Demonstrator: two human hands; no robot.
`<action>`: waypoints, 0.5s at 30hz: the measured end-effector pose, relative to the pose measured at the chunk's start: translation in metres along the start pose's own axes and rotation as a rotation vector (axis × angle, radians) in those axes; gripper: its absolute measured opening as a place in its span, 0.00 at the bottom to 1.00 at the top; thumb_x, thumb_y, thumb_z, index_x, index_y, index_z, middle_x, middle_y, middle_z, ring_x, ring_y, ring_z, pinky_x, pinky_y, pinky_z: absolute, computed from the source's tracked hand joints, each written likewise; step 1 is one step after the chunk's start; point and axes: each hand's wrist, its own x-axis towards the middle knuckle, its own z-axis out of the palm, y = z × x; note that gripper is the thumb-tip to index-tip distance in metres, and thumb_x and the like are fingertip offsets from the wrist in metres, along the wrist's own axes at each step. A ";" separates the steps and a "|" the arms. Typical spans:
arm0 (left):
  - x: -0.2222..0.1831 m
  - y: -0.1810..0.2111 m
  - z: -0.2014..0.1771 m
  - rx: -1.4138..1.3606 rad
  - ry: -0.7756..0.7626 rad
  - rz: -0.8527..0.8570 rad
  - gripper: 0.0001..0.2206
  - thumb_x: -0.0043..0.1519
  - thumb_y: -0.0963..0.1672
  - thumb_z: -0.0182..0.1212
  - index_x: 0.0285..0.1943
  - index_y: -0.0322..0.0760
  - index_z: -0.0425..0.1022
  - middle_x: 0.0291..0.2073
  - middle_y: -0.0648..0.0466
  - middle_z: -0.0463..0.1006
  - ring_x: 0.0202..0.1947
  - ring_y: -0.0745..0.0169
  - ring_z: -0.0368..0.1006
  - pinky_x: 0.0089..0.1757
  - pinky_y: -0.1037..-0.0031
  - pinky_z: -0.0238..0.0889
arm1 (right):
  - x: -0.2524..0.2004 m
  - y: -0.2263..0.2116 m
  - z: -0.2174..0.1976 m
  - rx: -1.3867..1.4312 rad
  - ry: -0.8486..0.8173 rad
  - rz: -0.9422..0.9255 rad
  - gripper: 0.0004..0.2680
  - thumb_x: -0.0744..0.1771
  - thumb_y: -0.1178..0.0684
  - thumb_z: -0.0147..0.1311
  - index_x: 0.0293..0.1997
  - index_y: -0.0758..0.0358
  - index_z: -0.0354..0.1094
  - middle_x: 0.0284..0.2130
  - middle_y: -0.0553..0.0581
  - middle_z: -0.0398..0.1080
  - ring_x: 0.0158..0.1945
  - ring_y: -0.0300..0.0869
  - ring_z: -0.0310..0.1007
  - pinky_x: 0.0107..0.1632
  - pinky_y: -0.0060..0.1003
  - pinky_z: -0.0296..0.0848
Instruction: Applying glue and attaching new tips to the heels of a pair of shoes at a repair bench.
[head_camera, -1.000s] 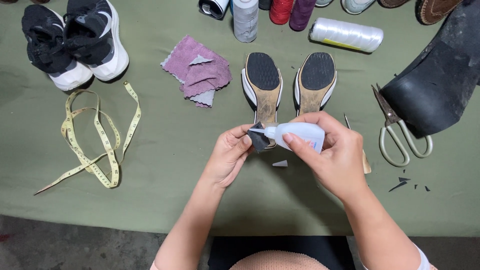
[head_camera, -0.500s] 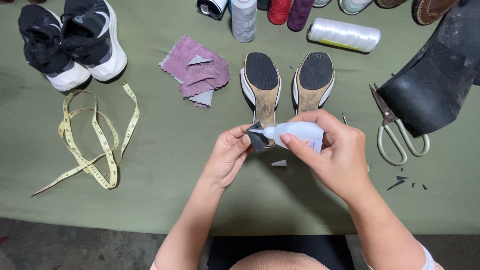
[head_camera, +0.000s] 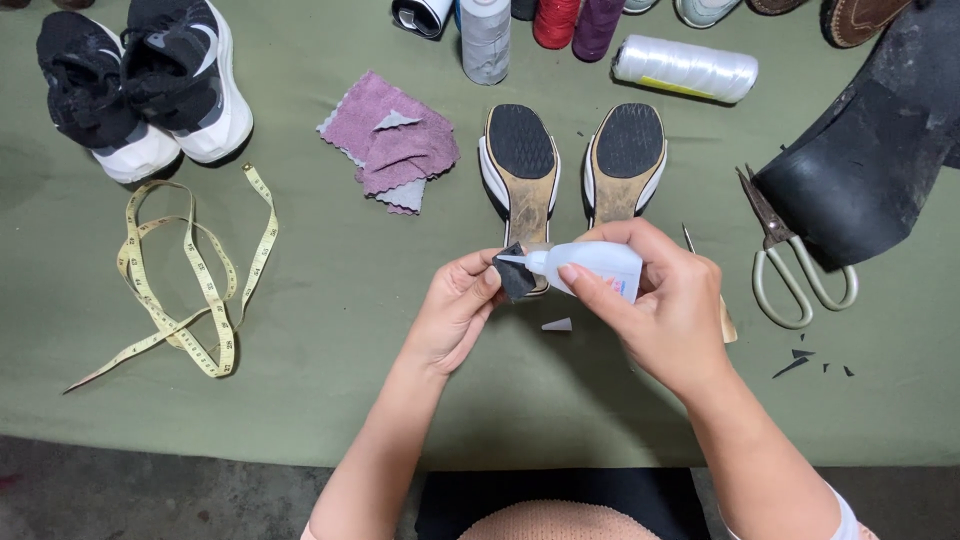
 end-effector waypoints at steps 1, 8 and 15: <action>0.000 0.000 0.000 -0.001 -0.001 0.001 0.12 0.63 0.43 0.65 0.50 0.28 0.78 0.38 0.48 0.84 0.42 0.64 0.80 0.50 0.72 0.73 | 0.000 0.000 0.000 -0.019 0.001 -0.016 0.07 0.63 0.55 0.68 0.43 0.60 0.77 0.23 0.64 0.76 0.26 0.44 0.73 0.30 0.43 0.77; 0.001 -0.004 -0.009 0.031 0.027 -0.009 0.11 0.63 0.43 0.66 0.51 0.30 0.79 0.39 0.49 0.84 0.41 0.67 0.79 0.49 0.75 0.72 | 0.005 0.017 0.000 -0.014 0.026 0.008 0.08 0.64 0.54 0.68 0.43 0.59 0.77 0.22 0.63 0.74 0.23 0.41 0.65 0.26 0.36 0.73; 0.006 0.027 -0.039 1.015 0.266 0.122 0.15 0.56 0.44 0.75 0.51 0.39 0.83 0.37 0.57 0.83 0.35 0.69 0.73 0.43 0.75 0.70 | -0.001 0.078 0.011 0.714 0.137 0.346 0.09 0.72 0.46 0.47 0.47 0.61 0.67 0.28 0.60 0.73 0.26 0.35 0.63 0.29 0.26 0.62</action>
